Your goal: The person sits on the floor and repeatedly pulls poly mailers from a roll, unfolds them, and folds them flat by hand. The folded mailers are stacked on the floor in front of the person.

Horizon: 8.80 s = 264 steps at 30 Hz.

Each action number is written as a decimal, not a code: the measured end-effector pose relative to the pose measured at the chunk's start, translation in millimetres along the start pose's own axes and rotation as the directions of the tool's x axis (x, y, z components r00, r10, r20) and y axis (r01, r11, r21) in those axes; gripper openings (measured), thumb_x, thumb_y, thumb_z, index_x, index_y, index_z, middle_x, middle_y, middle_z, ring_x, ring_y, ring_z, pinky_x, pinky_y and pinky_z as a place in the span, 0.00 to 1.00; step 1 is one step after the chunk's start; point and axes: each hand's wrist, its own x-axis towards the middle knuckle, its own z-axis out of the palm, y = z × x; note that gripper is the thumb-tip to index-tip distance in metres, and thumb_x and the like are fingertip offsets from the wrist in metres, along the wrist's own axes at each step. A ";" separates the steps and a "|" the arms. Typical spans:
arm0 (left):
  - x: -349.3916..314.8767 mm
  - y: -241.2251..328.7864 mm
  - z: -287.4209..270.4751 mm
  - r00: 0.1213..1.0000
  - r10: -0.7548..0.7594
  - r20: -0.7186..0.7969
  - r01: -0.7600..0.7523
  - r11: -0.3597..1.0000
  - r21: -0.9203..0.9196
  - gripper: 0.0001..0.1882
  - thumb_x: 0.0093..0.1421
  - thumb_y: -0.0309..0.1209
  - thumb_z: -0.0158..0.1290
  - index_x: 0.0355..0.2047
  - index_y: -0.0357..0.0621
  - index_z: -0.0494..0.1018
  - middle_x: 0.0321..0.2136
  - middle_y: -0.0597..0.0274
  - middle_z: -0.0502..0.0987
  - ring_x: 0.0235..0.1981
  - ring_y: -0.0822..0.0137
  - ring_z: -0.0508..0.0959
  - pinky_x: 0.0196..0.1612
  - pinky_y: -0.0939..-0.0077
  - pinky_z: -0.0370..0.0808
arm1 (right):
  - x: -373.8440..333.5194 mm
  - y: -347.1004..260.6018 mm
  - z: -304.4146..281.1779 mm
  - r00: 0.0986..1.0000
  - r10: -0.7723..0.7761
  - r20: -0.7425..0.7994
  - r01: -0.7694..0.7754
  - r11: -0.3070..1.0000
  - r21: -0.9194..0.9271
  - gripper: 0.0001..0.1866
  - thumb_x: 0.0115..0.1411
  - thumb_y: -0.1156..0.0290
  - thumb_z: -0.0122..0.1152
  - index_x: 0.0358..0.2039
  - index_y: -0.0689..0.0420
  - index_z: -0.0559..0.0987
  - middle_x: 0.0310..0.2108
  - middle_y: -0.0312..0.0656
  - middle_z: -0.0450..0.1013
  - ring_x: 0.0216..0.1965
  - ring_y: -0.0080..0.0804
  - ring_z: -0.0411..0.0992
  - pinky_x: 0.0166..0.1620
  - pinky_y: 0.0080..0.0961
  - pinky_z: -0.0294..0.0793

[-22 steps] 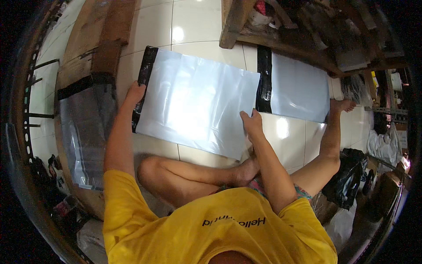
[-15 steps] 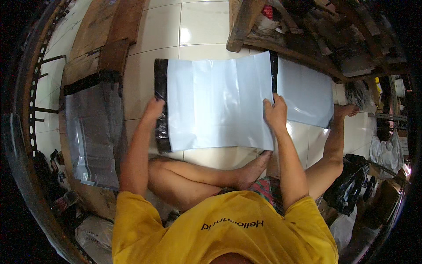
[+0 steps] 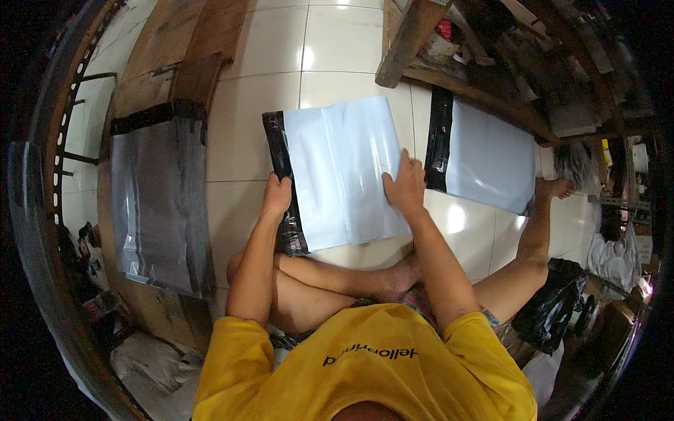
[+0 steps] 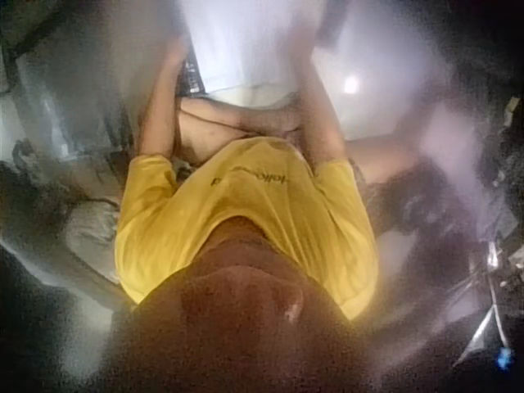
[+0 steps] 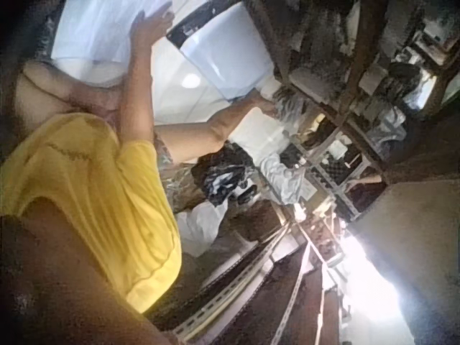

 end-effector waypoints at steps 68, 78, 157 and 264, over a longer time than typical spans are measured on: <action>-83.9 -5.8 42.0 0.761 0.645 -0.070 -0.605 0.666 -0.436 0.59 0.39 0.27 0.76 0.66 0.41 0.49 0.59 0.52 0.67 0.62 0.57 0.68 0.67 0.61 0.62 | -48.4 -230.0 -219.9 0.305 -0.952 0.008 0.951 0.304 -0.051 0.55 0.57 0.24 0.47 0.72 0.53 0.58 0.69 0.65 0.53 0.68 0.68 0.54 0.68 0.68 0.47; -83.1 -12.6 54.8 0.751 0.659 -0.040 -0.608 0.667 -0.432 0.64 0.34 0.24 0.76 0.68 0.41 0.46 0.59 0.52 0.68 0.61 0.56 0.69 0.67 0.62 0.62 | -36.5 -224.1 -234.8 0.362 -0.932 -0.005 0.926 0.361 -0.108 0.55 0.57 0.25 0.48 0.74 0.51 0.54 0.71 0.65 0.49 0.71 0.70 0.47 0.69 0.69 0.41; -26.5 92.2 -94.3 0.984 0.038 0.176 -0.006 0.983 -0.181 0.29 0.56 0.37 0.61 0.52 0.26 0.74 0.43 0.45 0.81 0.41 0.54 0.82 0.45 0.62 0.79 | 23.7 -50.5 -63.8 0.985 -0.126 0.121 -0.019 0.612 0.791 0.26 0.63 0.67 0.62 0.57 0.68 0.68 0.47 0.51 0.75 0.46 0.35 0.76 0.51 0.32 0.77; 94.6 -65.7 -100.7 0.923 0.343 -0.174 -0.218 0.840 0.496 0.37 0.63 0.36 0.56 0.71 0.46 0.59 0.59 0.35 0.70 0.60 0.41 0.71 0.64 0.56 0.67 | -81.8 15.8 15.5 0.874 -0.426 0.234 0.480 0.832 -0.278 0.44 0.66 0.43 0.52 0.70 0.65 0.58 0.72 0.62 0.47 0.74 0.64 0.40 0.72 0.64 0.36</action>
